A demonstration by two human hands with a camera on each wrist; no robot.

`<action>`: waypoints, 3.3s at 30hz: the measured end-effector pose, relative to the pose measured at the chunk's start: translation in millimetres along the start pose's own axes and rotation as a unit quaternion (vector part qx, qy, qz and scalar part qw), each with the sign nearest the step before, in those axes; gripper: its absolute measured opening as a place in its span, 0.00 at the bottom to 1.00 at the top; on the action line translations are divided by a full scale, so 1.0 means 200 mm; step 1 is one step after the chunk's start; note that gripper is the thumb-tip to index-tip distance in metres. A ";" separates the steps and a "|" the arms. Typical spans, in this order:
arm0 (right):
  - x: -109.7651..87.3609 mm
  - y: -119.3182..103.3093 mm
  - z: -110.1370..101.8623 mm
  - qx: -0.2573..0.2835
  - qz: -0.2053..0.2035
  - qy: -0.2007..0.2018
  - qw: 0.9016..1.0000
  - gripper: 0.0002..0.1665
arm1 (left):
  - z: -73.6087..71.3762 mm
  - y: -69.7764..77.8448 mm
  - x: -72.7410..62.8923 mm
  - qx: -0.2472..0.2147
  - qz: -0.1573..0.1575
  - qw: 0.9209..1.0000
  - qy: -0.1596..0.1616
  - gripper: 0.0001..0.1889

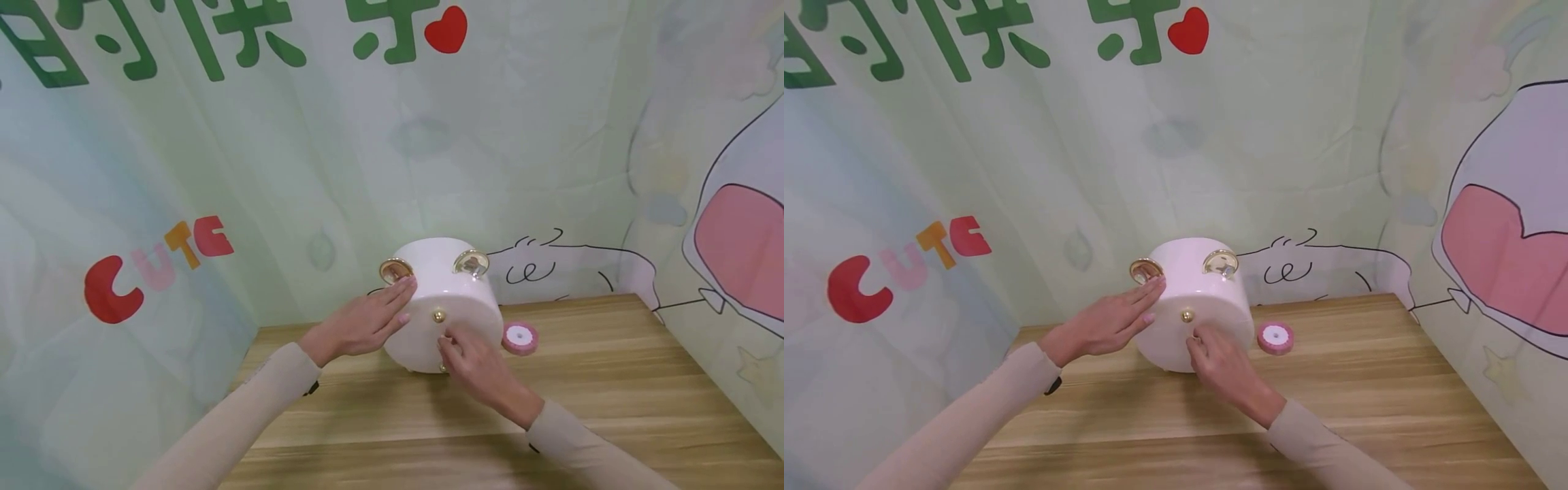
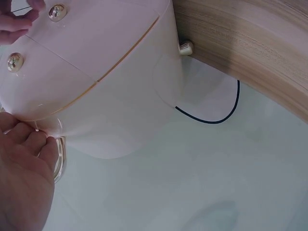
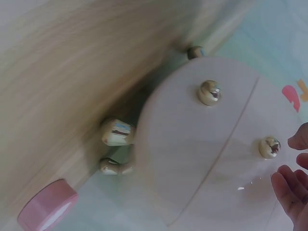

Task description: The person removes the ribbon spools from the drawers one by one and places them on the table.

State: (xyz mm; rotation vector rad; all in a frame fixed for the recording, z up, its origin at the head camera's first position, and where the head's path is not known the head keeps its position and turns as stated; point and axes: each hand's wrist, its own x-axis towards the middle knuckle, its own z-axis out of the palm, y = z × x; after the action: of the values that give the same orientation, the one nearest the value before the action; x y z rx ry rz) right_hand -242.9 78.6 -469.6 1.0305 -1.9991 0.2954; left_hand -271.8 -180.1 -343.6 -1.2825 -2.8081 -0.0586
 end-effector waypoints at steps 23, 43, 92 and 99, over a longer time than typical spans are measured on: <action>-0.05 0.02 0.12 -0.117 -0.065 0.005 0.991 0.31 | 0.01 0.01 0.00 0.011 0.003 1.000 0.003 0.34; 0.00 0.02 0.09 -0.113 -0.101 -0.003 0.989 0.32 | 0.01 0.00 -0.01 0.015 0.003 1.000 0.009 0.34; -0.19 -0.30 -0.17 -0.073 -0.113 0.050 0.990 0.26 | 0.04 0.00 -0.01 0.009 -0.014 1.000 0.000 0.36; -0.20 -0.31 -0.20 -0.086 -0.103 0.036 0.990 0.27 | 0.03 0.00 0.00 0.006 -0.016 1.000 0.001 0.36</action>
State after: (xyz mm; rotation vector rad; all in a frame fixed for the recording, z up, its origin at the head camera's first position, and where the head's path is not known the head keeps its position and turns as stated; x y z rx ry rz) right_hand -160.7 83.1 -485.6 1.0892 -1.8019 0.0479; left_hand -272.0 -180.8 -349.6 -1.2341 -2.8225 -0.0459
